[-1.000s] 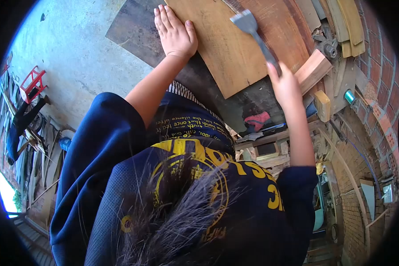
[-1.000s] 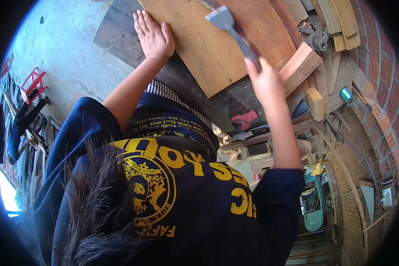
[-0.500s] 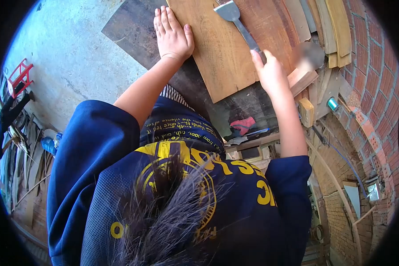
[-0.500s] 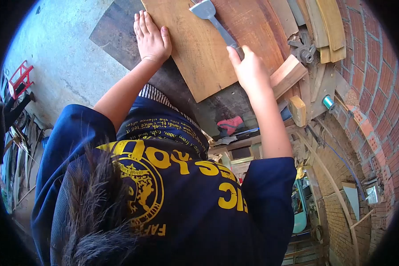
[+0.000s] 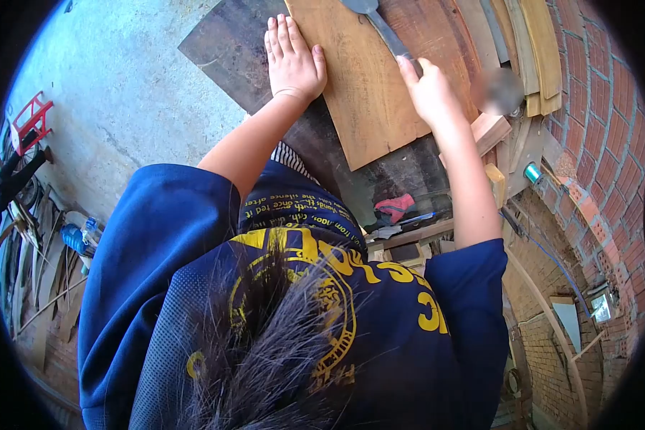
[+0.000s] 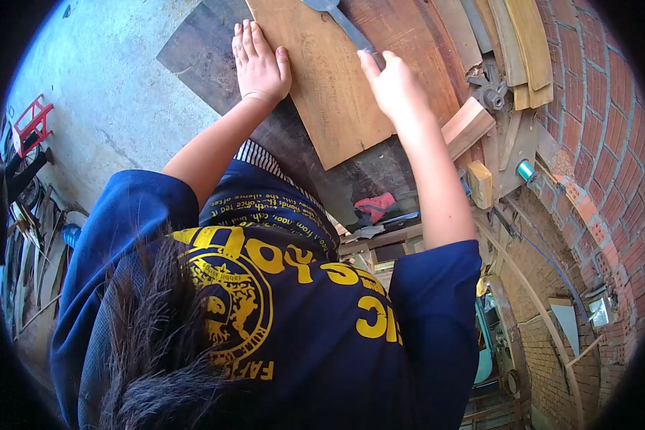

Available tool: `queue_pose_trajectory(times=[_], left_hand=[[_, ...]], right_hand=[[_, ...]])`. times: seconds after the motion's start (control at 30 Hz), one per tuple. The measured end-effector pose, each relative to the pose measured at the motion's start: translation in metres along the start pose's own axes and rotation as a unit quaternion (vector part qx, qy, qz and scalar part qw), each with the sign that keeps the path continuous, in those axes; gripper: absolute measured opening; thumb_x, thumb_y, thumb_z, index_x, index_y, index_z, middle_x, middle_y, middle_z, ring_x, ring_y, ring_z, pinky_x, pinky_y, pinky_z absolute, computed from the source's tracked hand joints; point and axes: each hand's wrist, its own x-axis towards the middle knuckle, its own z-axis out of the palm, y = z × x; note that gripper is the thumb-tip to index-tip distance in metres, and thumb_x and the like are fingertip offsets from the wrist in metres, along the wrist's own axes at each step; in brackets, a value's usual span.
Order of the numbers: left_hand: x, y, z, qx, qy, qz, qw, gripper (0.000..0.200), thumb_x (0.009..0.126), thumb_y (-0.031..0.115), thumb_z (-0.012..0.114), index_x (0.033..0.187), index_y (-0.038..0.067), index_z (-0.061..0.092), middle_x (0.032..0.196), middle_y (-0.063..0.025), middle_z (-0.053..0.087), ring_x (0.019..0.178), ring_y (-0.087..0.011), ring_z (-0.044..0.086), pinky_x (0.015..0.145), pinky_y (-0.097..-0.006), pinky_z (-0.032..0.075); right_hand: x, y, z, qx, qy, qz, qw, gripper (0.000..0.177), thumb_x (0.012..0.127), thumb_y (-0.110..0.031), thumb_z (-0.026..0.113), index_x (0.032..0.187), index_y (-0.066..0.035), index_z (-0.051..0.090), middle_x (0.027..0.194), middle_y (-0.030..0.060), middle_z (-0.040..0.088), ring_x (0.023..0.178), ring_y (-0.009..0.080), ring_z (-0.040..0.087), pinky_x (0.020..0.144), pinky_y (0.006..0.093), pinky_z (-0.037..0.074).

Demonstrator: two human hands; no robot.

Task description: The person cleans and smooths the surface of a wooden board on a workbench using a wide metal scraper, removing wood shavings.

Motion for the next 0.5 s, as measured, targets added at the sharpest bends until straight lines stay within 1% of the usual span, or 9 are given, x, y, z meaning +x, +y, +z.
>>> queue_pose_trajectory(times=[0.1, 0.13, 0.17, 0.23, 0.27, 0.33, 0.4, 0.43, 0.5], left_hand=[[0.000, 0.000, 0.000, 0.003, 0.001, -0.001, 1.000, 0.071, 0.092, 0.034, 0.039, 0.140, -0.015, 0.023, 0.150, -0.0293, 0.020, 0.144, -0.0425, 0.009, 0.118, -0.0492, 0.007], [0.001, 0.001, 0.001, -0.004, 0.003, -0.004, 1.000, 0.071, 0.092, 0.034, 0.039, 0.141, -0.014, 0.022, 0.151, -0.0291, 0.019, 0.144, -0.0421, 0.008, 0.118, -0.0490, 0.006], [0.001, 0.000, 0.002, -0.002, 0.009, -0.006, 1.000, 0.071, 0.092, 0.034, 0.039, 0.141, -0.014, 0.022, 0.151, -0.0291, 0.019, 0.144, -0.0421, 0.008, 0.118, -0.0490, 0.006], [0.000, 0.001, 0.002, 0.009, 0.008, -0.002, 1.000, 0.070, 0.092, 0.033, 0.041, 0.140, -0.015, 0.022, 0.149, -0.0300, 0.022, 0.143, -0.0435, 0.012, 0.117, -0.0503, 0.009], [-0.001, 0.001, 0.001, 0.012, 0.005, 0.000, 1.000, 0.070, 0.092, 0.032, 0.041, 0.141, -0.015, 0.021, 0.150, -0.0301, 0.021, 0.143, -0.0433, 0.011, 0.117, -0.0503, 0.009], [-0.001, 0.001, 0.002, 0.016, 0.003, -0.001, 1.000, 0.070, 0.092, 0.032, 0.041, 0.141, -0.015, 0.021, 0.150, -0.0298, 0.021, 0.143, -0.0429, 0.011, 0.117, -0.0499, 0.008], [-0.001, 0.002, 0.000, 0.025, -0.003, -0.008, 1.000, 0.070, 0.092, 0.032, 0.040, 0.141, -0.014, 0.020, 0.150, -0.0290, 0.020, 0.144, -0.0419, 0.010, 0.118, -0.0490, 0.008], [0.000, 0.003, 0.000, 0.031, -0.005, -0.010, 0.999, 0.070, 0.092, 0.032, 0.040, 0.141, -0.014, 0.020, 0.151, -0.0285, 0.020, 0.144, -0.0412, 0.009, 0.118, -0.0484, 0.007], [0.000, 0.003, -0.001, 0.033, -0.012, -0.018, 0.999, 0.070, 0.093, 0.032, 0.040, 0.143, -0.013, 0.019, 0.152, -0.0273, 0.019, 0.145, -0.0397, 0.008, 0.118, -0.0473, 0.007]], right_hand=[[-0.018, 0.021, -0.008, 0.000, -0.022, 0.014, 1.000, 0.068, 0.092, -0.056, 0.048, 0.121, 0.004, 0.057, 0.113, 0.0308, 0.061, 0.111, 0.0434, 0.057, 0.094, 0.0456, 0.046], [-0.022, 0.030, -0.005, -0.025, -0.014, 0.023, 0.999, 0.074, 0.092, -0.057, 0.048, 0.126, 0.007, 0.053, 0.119, 0.0316, 0.058, 0.116, 0.0414, 0.055, 0.098, 0.0441, 0.044], [-0.016, 0.036, -0.003, -0.026, -0.013, 0.017, 0.999, 0.074, 0.092, -0.057, 0.048, 0.126, 0.007, 0.053, 0.119, 0.0316, 0.058, 0.116, 0.0414, 0.055, 0.098, 0.0441, 0.044], [-0.015, 0.028, -0.004, -0.011, -0.010, 0.016, 1.000, 0.078, 0.091, -0.058, 0.048, 0.129, 0.010, 0.049, 0.122, 0.0328, 0.055, 0.119, 0.0398, 0.054, 0.101, 0.0435, 0.043], [-0.003, 0.020, 0.001, 0.009, 0.009, 0.004, 1.000, 0.075, 0.091, -0.059, 0.048, 0.126, 0.006, 0.053, 0.121, 0.0308, 0.057, 0.117, 0.0396, 0.055, 0.099, 0.0438, 0.044], [0.029, -0.015, -0.007, 0.059, -0.090, 0.003, 0.994, 0.070, 0.091, -0.059, 0.047, 0.123, 0.002, 0.056, 0.122, 0.0274, 0.059, 0.115, 0.0390, 0.057, 0.097, 0.0447, 0.046], [0.055, -0.048, 0.003, 0.028, -0.030, -0.043, 0.998, 0.066, 0.091, -0.059, 0.045, 0.119, 0.000, 0.058, 0.121, 0.0255, 0.060, 0.113, 0.0390, 0.058, 0.095, 0.0460, 0.047], [0.063, -0.062, 0.003, 0.033, -0.023, -0.049, 0.998, 0.066, 0.091, -0.059, 0.045, 0.119, 0.000, 0.058, 0.121, 0.0255, 0.060, 0.113, 0.0390, 0.058, 0.095, 0.0460, 0.047], [0.074, -0.082, 0.001, 0.033, -0.022, -0.004, 0.999, 0.068, 0.091, -0.059, 0.044, 0.121, 0.000, 0.057, 0.120, 0.0270, 0.059, 0.114, 0.0393, 0.057, 0.095, 0.0462, 0.046]])
